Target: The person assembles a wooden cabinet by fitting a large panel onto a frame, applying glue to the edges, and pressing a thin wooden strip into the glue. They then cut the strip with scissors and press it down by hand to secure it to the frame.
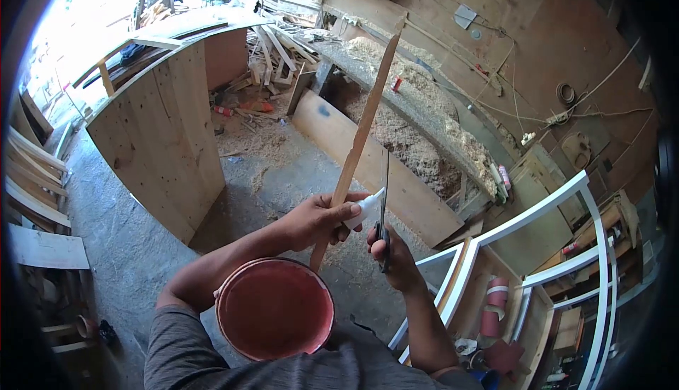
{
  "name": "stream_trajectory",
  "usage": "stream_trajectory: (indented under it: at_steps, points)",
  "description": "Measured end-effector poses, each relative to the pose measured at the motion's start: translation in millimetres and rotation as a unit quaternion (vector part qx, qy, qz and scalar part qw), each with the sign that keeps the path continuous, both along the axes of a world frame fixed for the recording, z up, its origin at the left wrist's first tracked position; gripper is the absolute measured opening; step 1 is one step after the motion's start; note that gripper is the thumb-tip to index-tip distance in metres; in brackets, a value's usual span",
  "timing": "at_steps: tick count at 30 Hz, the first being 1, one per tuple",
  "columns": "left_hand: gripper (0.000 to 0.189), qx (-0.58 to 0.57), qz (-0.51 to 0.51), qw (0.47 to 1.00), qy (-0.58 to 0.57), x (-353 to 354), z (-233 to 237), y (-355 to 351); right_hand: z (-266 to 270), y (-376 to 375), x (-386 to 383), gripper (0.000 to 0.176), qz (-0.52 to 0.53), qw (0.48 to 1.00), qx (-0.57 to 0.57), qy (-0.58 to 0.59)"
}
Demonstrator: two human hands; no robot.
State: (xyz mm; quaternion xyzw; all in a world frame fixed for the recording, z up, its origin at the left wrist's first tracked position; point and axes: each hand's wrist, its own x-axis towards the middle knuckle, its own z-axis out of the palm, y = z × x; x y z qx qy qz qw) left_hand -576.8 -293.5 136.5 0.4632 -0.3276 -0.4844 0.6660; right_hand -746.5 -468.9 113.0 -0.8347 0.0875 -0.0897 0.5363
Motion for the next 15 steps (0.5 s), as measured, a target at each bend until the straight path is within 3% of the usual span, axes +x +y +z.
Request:
stream_trajectory:
  at_steps: [6, 15]
  points:
    - [0.057, 0.007, -0.016, 1.000, 0.000, 4, -1, 7, 11, 0, 8, 0.087, 0.009, 0.996, -0.082, -0.026]
    - [0.057, 0.033, -0.005, 0.999, -0.003, -2, -2, 1, 6, -18, 0, 0.084, 0.035, 0.999, -0.025, -0.003]
